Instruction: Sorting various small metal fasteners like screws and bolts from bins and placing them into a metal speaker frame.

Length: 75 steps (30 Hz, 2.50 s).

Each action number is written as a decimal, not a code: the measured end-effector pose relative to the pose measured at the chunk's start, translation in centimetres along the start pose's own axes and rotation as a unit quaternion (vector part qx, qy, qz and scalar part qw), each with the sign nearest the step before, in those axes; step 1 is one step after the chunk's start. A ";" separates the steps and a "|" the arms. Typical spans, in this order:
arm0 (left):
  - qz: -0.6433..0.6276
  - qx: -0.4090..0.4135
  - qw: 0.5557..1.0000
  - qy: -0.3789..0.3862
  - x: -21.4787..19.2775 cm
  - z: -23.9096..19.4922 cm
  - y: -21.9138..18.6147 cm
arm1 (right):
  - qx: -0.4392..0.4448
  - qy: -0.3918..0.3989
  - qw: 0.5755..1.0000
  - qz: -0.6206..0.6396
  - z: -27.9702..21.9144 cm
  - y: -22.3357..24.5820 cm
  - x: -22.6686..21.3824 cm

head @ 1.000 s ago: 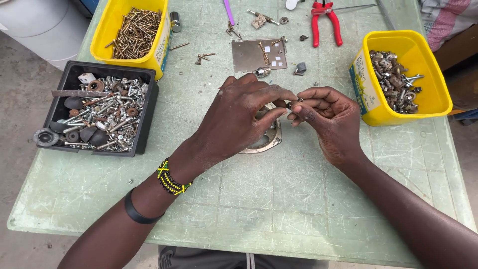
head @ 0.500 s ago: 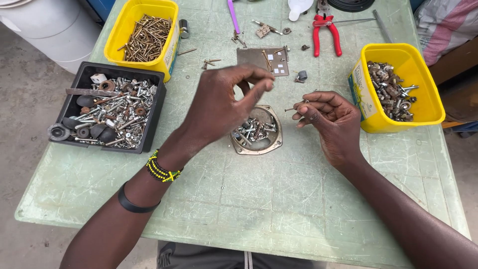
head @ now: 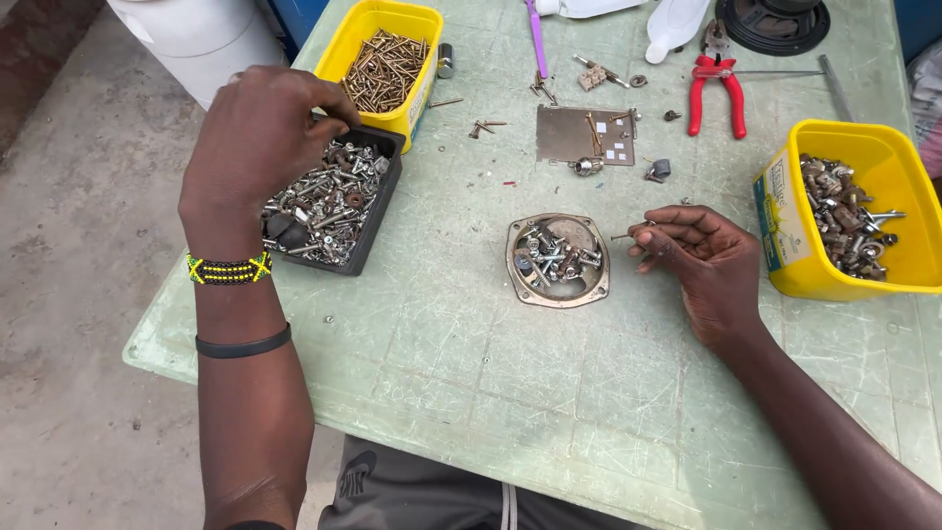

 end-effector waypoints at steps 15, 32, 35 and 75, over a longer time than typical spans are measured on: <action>-0.031 0.387 0.892 -0.233 -0.2 0.0 -18.8 | -0.031 -0.012 0.996 0.082 -0.5 0.2 0.1; -0.005 0.326 0.930 -0.172 1.0 0.9 -16.6 | -0.037 0.016 0.999 0.018 -1.3 0.8 0.8; 0.049 0.241 0.960 -0.135 0.1 1.3 -12.2 | -0.032 0.008 0.999 -0.013 -0.9 0.8 0.6; -0.144 0.357 0.903 -0.191 2.1 -0.8 -22.1 | -0.020 0.093 0.994 0.047 -2.0 0.9 2.1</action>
Point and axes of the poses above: each hand's wrist, its own z-axis towards the middle knuckle, its own x-axis out of the palm, y = z × x, the point moved 5 cm from there along z, towards the middle knuckle, and after that the axes turned 1 degree about -y, right-handed, at the moved point
